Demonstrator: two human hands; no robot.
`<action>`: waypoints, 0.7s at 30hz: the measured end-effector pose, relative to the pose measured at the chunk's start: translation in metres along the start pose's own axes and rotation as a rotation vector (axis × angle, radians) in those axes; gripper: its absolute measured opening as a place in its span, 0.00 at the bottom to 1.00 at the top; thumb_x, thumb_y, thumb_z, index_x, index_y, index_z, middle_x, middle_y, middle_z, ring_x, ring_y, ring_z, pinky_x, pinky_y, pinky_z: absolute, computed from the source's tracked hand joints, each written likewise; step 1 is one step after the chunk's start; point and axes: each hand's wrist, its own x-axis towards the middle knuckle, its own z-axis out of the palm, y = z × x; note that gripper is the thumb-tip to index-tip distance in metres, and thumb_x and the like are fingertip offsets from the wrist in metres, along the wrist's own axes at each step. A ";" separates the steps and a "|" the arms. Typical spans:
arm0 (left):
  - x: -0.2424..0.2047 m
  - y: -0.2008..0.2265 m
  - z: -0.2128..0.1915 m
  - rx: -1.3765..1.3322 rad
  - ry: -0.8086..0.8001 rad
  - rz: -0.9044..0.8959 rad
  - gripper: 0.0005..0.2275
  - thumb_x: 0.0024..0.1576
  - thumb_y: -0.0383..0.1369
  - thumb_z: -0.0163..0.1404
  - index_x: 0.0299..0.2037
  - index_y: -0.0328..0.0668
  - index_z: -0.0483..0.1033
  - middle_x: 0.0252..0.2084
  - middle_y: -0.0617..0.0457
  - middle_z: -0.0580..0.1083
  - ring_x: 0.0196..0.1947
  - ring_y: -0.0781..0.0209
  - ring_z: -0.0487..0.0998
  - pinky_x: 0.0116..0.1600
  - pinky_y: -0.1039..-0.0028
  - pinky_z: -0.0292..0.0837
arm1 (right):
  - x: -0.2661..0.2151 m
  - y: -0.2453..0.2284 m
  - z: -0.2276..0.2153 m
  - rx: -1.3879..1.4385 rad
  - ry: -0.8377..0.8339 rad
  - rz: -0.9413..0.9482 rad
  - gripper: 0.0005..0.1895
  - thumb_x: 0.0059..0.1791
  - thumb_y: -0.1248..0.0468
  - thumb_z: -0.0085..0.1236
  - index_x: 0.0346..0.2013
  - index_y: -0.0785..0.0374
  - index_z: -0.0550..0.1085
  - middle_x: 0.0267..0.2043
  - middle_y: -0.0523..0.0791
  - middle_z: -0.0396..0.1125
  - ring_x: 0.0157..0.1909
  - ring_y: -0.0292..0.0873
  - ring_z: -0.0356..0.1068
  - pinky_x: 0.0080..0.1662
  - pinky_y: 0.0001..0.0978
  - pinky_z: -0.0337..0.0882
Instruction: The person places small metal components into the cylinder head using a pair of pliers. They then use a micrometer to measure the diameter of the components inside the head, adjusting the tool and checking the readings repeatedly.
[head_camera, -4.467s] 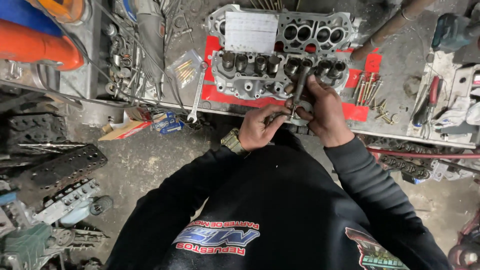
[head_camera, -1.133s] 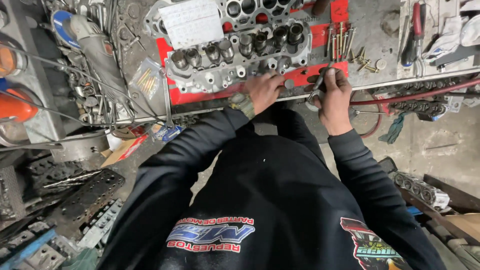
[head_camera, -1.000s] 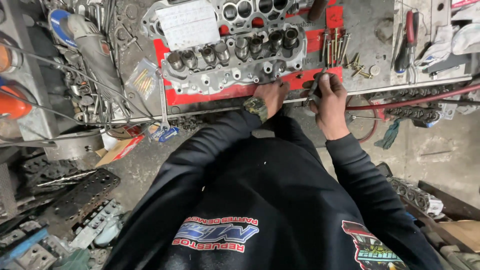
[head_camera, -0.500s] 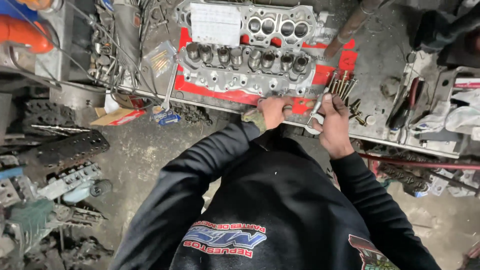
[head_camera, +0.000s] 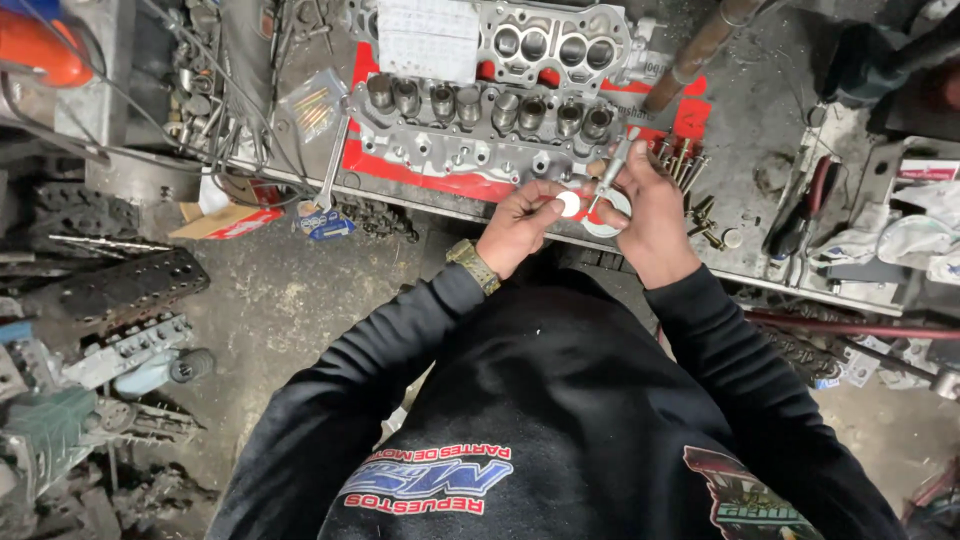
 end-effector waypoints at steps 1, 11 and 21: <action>0.001 0.003 0.000 0.001 -0.014 -0.008 0.10 0.66 0.27 0.53 0.57 0.36 0.77 0.27 0.55 0.75 0.13 0.80 0.66 0.15 0.91 0.55 | -0.001 0.000 0.007 0.004 0.014 -0.007 0.21 0.62 0.48 0.42 0.55 0.64 0.63 0.41 0.55 0.75 0.38 0.50 0.80 0.16 0.13 0.51; 0.009 0.048 -0.042 0.280 -0.197 0.247 0.08 0.66 0.29 0.57 0.53 0.48 0.82 0.44 0.56 0.84 0.47 0.78 0.77 0.56 0.77 0.77 | 0.007 0.003 0.066 -0.034 0.112 -0.036 0.20 0.62 0.49 0.40 0.52 0.63 0.69 0.40 0.53 0.76 0.36 0.49 0.81 0.16 0.14 0.51; 0.006 0.083 -0.043 0.455 -0.252 0.367 0.07 0.66 0.26 0.56 0.51 0.47 0.83 0.47 0.48 0.84 0.58 0.60 0.80 0.62 0.61 0.77 | 0.007 -0.004 0.094 0.002 0.164 -0.045 0.18 0.61 0.51 0.48 0.49 0.66 0.71 0.38 0.55 0.76 0.31 0.47 0.77 0.16 0.15 0.48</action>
